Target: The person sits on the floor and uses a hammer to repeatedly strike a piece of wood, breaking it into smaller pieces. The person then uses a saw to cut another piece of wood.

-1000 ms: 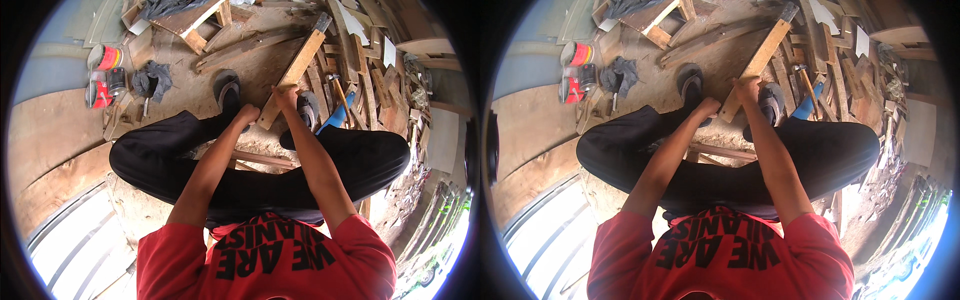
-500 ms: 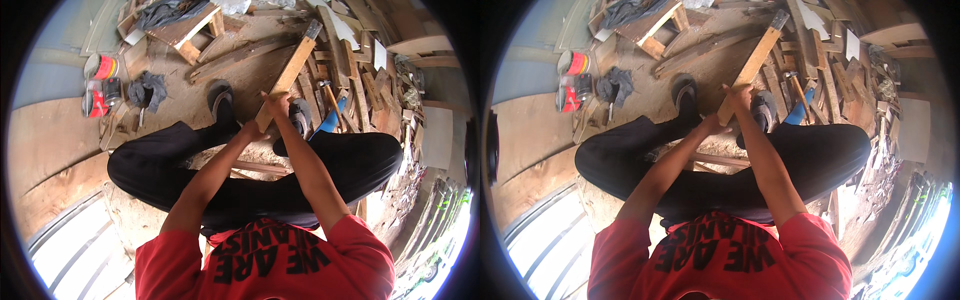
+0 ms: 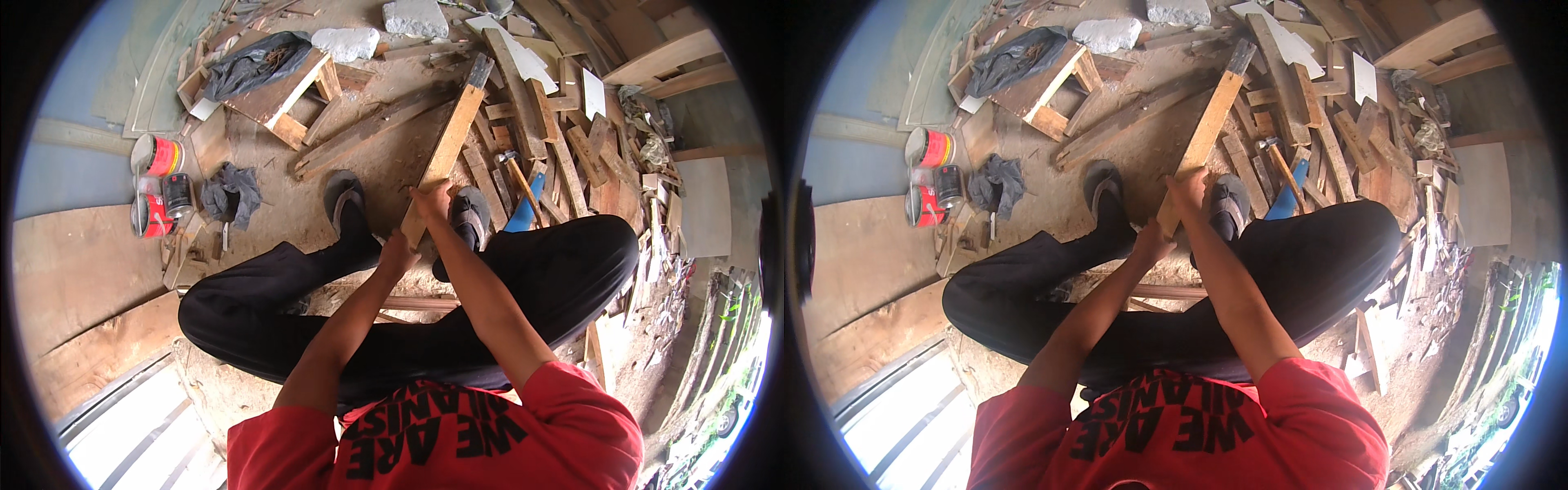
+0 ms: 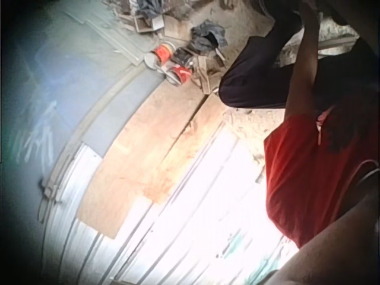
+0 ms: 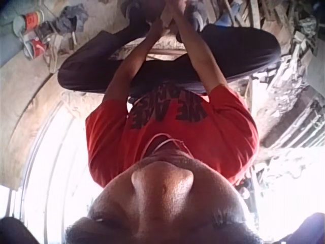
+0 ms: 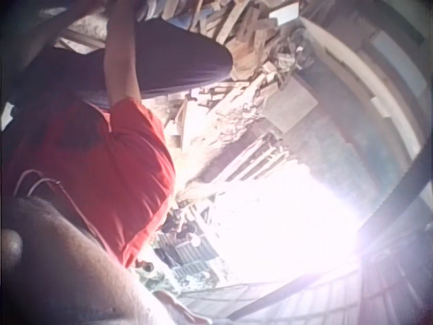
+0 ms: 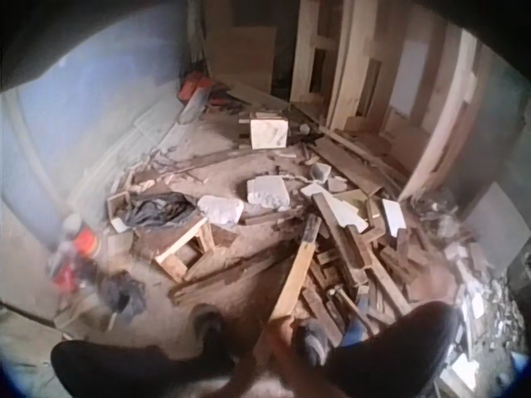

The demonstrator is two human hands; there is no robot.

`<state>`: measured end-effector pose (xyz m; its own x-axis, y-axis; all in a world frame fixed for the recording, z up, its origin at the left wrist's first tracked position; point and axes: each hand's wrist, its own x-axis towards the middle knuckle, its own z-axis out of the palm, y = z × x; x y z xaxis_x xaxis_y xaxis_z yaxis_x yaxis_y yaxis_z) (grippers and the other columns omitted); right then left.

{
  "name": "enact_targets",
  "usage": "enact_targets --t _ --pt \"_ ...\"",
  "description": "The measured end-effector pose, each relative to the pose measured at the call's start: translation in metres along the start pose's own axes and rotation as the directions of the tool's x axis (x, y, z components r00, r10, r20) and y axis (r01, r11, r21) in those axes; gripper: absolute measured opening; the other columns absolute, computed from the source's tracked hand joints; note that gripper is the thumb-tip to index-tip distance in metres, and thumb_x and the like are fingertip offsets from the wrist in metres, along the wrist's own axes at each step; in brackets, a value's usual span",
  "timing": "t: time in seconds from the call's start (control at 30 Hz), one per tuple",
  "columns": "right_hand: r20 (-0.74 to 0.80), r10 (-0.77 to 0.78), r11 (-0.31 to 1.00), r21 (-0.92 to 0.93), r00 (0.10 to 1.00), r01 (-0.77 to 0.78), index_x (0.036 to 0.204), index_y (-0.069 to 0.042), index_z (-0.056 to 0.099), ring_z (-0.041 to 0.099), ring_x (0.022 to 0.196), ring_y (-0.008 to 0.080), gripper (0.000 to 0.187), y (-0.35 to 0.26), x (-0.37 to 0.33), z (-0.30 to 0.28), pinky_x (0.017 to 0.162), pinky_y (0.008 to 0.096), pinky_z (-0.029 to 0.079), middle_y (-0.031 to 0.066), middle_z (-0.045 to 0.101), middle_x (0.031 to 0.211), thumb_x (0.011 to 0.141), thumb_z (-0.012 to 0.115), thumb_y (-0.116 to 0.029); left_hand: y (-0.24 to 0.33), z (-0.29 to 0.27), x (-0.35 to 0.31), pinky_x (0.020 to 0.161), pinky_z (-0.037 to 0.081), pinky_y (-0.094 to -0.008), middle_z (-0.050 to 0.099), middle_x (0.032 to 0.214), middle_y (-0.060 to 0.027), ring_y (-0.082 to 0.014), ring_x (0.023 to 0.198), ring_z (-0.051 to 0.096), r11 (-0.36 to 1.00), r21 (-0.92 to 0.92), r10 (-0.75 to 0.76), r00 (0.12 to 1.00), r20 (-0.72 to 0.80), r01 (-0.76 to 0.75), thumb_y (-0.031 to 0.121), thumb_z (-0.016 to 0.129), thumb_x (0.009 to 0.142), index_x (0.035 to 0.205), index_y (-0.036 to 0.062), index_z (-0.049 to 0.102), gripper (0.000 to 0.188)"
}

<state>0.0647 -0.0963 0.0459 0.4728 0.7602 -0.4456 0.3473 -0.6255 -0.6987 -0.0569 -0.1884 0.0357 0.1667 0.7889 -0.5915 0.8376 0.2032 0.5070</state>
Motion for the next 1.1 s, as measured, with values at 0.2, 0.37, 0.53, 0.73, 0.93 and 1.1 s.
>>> enact_targets --t 0.2,0.37,0.53,0.73,0.93,1.1 --pt "-0.022 0.011 0.998 -0.054 1.000 -0.012 0.124 -0.002 0.030 0.063 0.105 0.0478 0.082 -0.003 -0.002 0.003 0.089 0.0490 0.053 0.0336 0.063 0.112 0.072 0.082 -0.037 -0.002 -0.002 0.001 0.091 0.056 -0.0409 0.062 0.112 -0.0274 -0.0374 0.105 0.066 0.998 0.064 -0.013 1.000 0.013 0.012 0.036 0.085 0.069 0.116 -0.0057 0.044 0.076" --pt "-0.058 0.035 0.998 -0.055 0.998 -0.038 0.129 -0.002 0.028 0.063 0.106 0.0483 0.082 -0.005 -0.004 0.004 0.092 0.0515 0.052 0.0325 0.063 0.112 0.072 0.078 -0.032 -0.001 -0.003 -0.001 0.089 0.057 -0.0420 0.065 0.109 -0.0268 -0.0380 0.102 0.067 0.999 0.039 0.010 1.000 0.001 -0.010 0.035 0.085 0.068 0.115 -0.0061 0.045 0.075" --pt "-0.067 0.028 0.998 -0.054 0.997 -0.031 0.131 -0.002 0.027 0.062 0.106 0.0493 0.081 -0.011 -0.008 0.004 0.092 0.0519 0.051 0.0331 0.062 0.113 0.073 0.076 -0.031 -0.003 0.001 -0.002 0.086 0.058 -0.0429 0.066 0.107 -0.0263 -0.0385 0.100 0.068 1.000 0.021 0.005 1.000 -0.026 -0.004 0.034 0.086 0.067 0.114 -0.0059 0.045 0.075" --pt "-0.081 0.005 0.997 -0.075 0.997 -0.011 0.127 -0.002 0.028 0.062 0.106 0.0506 0.080 0.000 0.002 0.009 0.093 0.0519 0.051 0.0349 0.062 0.112 0.073 0.077 -0.034 0.004 0.001 -0.003 0.086 0.058 -0.0425 0.066 0.105 -0.0252 -0.0385 0.099 0.068 0.999 0.011 -0.031 0.999 -0.018 0.031 0.032 0.086 0.068 0.114 -0.0053 0.044 0.073" --pt "-0.121 0.121 0.977 -0.163 0.985 -0.140 0.125 -0.002 0.027 0.060 0.111 0.0489 0.080 -0.022 -0.004 0.017 0.096 0.0523 0.051 0.0336 0.058 0.118 0.070 0.078 -0.032 -0.005 -0.002 -0.007 0.087 0.057 -0.0437 0.065 0.105 -0.0280 -0.0404 0.101 0.067 0.996 -0.072 -0.060 0.997 -0.048 0.056 0.029 0.085 0.067 0.115 -0.0044 0.043 0.072" --pt "-0.217 0.221 0.940 -0.211 0.951 -0.267 0.124 -0.003 0.028 0.059 0.112 0.0474 0.084 -0.020 0.007 0.025 0.097 0.0520 0.050 0.0317 0.058 0.120 0.065 0.082 -0.030 -0.018 -0.018 -0.001 0.092 0.053 -0.0430 0.063 0.113 -0.0300 -0.0413 0.109 0.064 0.931 -0.349 -0.057 0.989 0.139 0.103 0.022 0.081 0.068 0.120 -0.0062 0.046 0.069"
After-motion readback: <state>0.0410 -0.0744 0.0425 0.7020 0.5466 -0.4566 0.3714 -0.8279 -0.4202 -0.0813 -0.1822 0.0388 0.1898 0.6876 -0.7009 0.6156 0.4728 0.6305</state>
